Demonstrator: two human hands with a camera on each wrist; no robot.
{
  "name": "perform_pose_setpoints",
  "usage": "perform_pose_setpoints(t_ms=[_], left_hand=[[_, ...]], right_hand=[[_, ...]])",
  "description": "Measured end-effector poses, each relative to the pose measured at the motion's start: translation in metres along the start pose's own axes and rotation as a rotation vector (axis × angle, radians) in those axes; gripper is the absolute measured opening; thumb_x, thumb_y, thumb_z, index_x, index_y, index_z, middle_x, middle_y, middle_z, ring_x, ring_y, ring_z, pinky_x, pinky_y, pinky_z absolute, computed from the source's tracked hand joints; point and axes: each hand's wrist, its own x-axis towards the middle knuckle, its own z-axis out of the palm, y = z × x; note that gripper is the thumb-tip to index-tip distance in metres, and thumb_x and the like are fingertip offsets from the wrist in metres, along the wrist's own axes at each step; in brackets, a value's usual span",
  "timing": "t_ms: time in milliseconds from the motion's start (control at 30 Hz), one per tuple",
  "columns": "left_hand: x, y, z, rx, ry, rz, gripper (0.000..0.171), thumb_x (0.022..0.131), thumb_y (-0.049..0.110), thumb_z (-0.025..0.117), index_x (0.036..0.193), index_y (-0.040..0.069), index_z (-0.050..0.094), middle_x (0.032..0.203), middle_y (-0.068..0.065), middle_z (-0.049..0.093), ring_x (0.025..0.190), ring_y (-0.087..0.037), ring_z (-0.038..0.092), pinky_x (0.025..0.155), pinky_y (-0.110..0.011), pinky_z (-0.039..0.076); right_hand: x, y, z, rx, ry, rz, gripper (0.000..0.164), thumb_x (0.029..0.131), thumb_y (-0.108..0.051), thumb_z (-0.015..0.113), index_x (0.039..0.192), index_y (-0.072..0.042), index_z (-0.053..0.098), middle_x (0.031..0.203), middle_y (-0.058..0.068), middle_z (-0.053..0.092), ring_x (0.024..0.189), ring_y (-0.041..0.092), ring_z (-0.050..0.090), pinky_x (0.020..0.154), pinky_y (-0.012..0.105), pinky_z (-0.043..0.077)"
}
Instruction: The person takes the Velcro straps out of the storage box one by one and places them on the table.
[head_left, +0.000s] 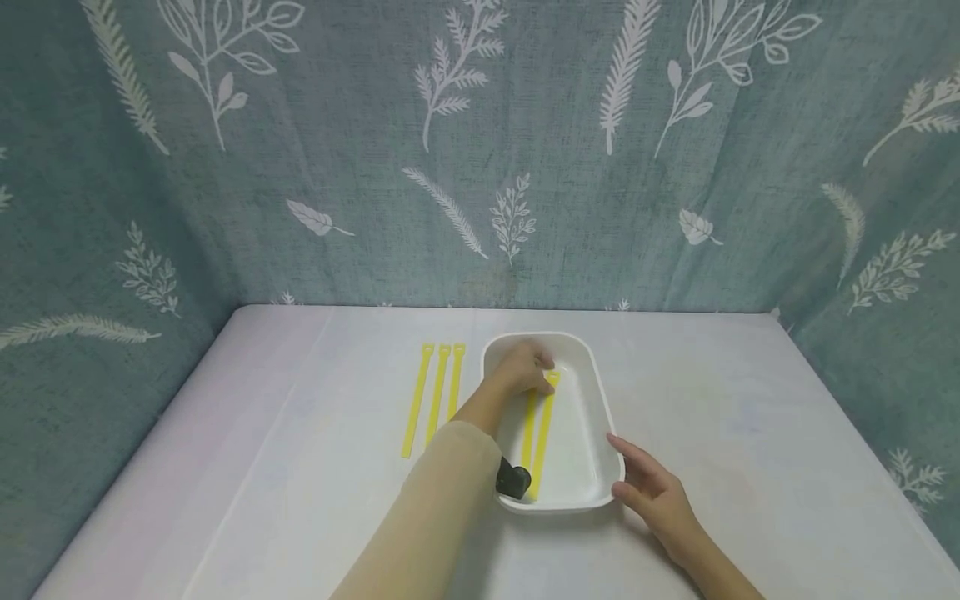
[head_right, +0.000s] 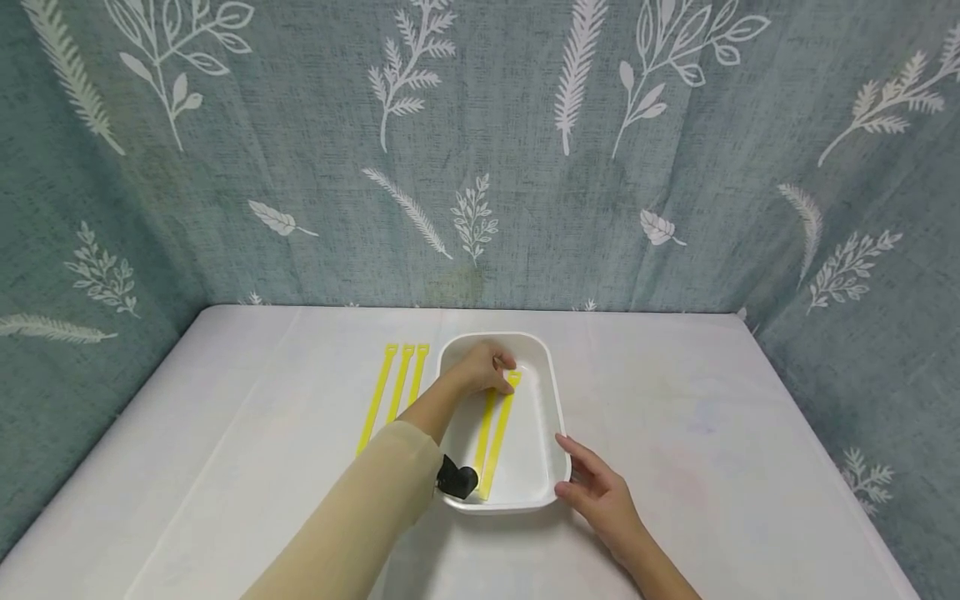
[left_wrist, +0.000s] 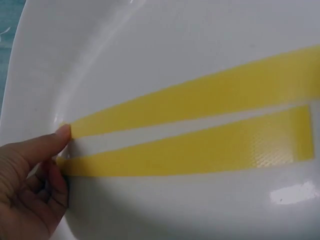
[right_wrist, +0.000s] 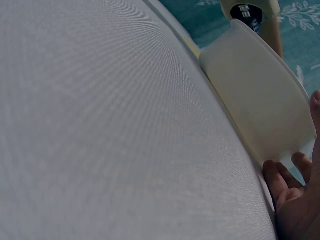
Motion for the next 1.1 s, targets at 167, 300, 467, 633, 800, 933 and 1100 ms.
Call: perform_pose_setpoints(t_ms=[167, 300, 467, 633, 800, 933, 1100], left_hand=[[-0.001, 0.0002, -0.0003, 0.028, 0.004, -0.001, 0.034, 0.068, 0.003, 0.083, 0.097, 0.007, 0.067, 0.098, -0.005, 0.065, 0.083, -0.017, 0.056, 0.078, -0.025, 0.049], [-0.0016, 0.0008, -0.0011, 0.041, 0.002, -0.002, 0.03, 0.067, 0.003, 0.084, 0.091, 0.005, 0.066, 0.086, -0.004, 0.06, 0.075, -0.017, 0.051, 0.07, -0.024, 0.046], [-0.0016, 0.0001, -0.0014, 0.034, 0.0, 0.023, 0.029, 0.067, 0.002, 0.083, 0.089, 0.003, 0.065, 0.082, -0.002, 0.056, 0.073, -0.016, 0.05, 0.066, -0.022, 0.044], [-0.0009, -0.0023, 0.0, 0.042, -0.033, 0.061, 0.028, 0.067, -0.001, 0.081, 0.089, 0.002, 0.064, 0.076, 0.0, 0.052, 0.068, -0.014, 0.048, 0.061, -0.02, 0.042], [-0.0006, -0.0026, 0.0016, 0.027, -0.069, 0.076, 0.022, 0.069, -0.004, 0.078, 0.083, 0.003, 0.062, 0.071, 0.0, 0.052, 0.065, -0.012, 0.048, 0.057, -0.019, 0.04], [0.0007, -0.0026, 0.0002, 0.015, -0.099, 0.101, 0.019, 0.07, -0.006, 0.077, 0.08, 0.003, 0.063, 0.07, -0.001, 0.055, 0.065, -0.012, 0.049, 0.059, -0.019, 0.043], [0.0059, -0.0035, -0.0022, -0.013, -0.127, 0.142, 0.016, 0.071, 0.002, 0.08, 0.076, 0.004, 0.064, 0.07, -0.003, 0.059, 0.063, -0.013, 0.051, 0.059, -0.022, 0.045]], right_hand=[[-0.0015, 0.0016, 0.0002, 0.031, -0.011, -0.019, 0.049, 0.09, 0.008, 0.055, 0.137, 0.002, 0.043, 0.136, -0.027, 0.042, 0.121, -0.009, 0.042, 0.094, 0.011, 0.041], [-0.0022, 0.0022, 0.0004, 0.038, -0.008, -0.015, 0.049, 0.09, 0.008, 0.055, 0.137, 0.002, 0.043, 0.136, -0.027, 0.043, 0.121, -0.008, 0.042, 0.093, 0.011, 0.041], [-0.0011, 0.0011, 0.0019, 0.006, 0.01, 0.016, 0.05, 0.089, 0.006, 0.057, 0.137, -0.001, 0.045, 0.135, -0.027, 0.043, 0.119, -0.01, 0.043, 0.093, 0.011, 0.042], [-0.0013, 0.0017, 0.0029, 0.014, 0.005, 0.018, 0.049, 0.089, 0.006, 0.057, 0.137, 0.0, 0.045, 0.135, -0.028, 0.043, 0.119, -0.01, 0.043, 0.092, 0.012, 0.043], [-0.0018, 0.0045, 0.0021, 0.038, -0.011, -0.015, 0.049, 0.089, 0.008, 0.055, 0.136, 0.003, 0.044, 0.135, -0.027, 0.043, 0.12, -0.008, 0.043, 0.093, 0.012, 0.042], [-0.0013, 0.0038, 0.0026, 0.037, -0.007, -0.017, 0.049, 0.089, 0.008, 0.055, 0.136, 0.003, 0.044, 0.135, -0.026, 0.044, 0.12, -0.007, 0.045, 0.093, 0.013, 0.043], [-0.0009, 0.0037, 0.0023, 0.031, 0.0, -0.017, 0.049, 0.089, 0.008, 0.056, 0.136, 0.004, 0.044, 0.135, -0.026, 0.044, 0.119, -0.007, 0.045, 0.092, 0.013, 0.043]])
